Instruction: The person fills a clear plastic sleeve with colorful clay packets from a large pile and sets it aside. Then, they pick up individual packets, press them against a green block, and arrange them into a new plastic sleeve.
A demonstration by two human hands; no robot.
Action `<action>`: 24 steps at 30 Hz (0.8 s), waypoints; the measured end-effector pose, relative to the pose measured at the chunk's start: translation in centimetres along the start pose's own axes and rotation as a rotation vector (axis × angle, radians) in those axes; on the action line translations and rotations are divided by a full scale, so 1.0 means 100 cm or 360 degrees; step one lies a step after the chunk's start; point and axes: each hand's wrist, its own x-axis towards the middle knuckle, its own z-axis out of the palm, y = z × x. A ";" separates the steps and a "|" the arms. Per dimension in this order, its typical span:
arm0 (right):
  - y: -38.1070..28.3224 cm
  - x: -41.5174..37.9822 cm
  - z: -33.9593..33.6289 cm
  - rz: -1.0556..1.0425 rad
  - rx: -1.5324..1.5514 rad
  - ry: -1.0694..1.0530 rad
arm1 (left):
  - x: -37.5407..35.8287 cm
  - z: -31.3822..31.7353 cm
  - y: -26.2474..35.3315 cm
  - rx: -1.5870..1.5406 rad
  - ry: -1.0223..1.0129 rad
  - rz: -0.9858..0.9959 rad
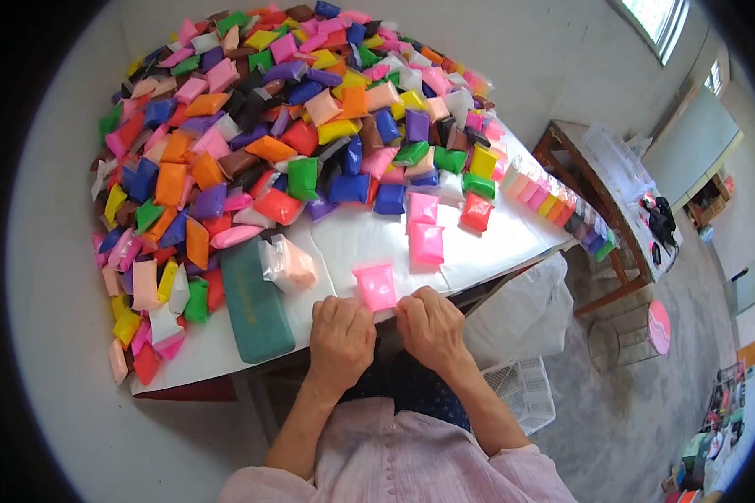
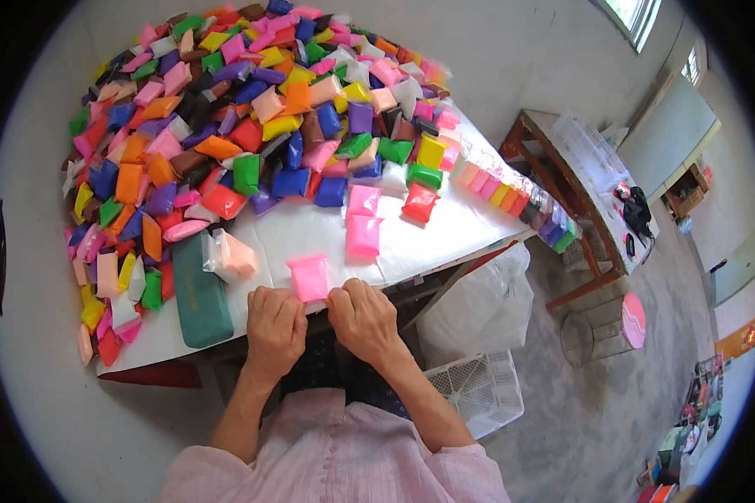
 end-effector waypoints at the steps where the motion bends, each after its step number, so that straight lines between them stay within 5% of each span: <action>1: -0.003 0.000 -0.001 0.0042 0.0032 0.0003 | 0.000 0.001 -0.001 -0.0006 0.0019 0.0027; 5: -0.007 -0.004 -0.018 0.0401 0.0668 -0.0153 | -0.008 -0.003 0.001 -0.0032 0.0108 0.0101; 8: -0.012 -0.005 -0.026 0.1168 0.1650 -0.0161 | -0.014 -0.005 0.007 -0.0055 0.0242 0.0152; 12: -0.009 0.026 -0.044 0.1393 0.2685 -0.0635 | -0.016 -0.008 0.014 -0.0081 0.0392 0.0179; 18: -0.001 0.051 -0.030 0.1215 0.2645 -0.0857 | -0.011 -0.029 0.023 0.0061 0.0377 -0.0067; 24: -0.007 0.087 0.027 0.0876 0.1815 -0.0688 | -0.025 -0.070 0.030 0.0111 0.0430 -0.0176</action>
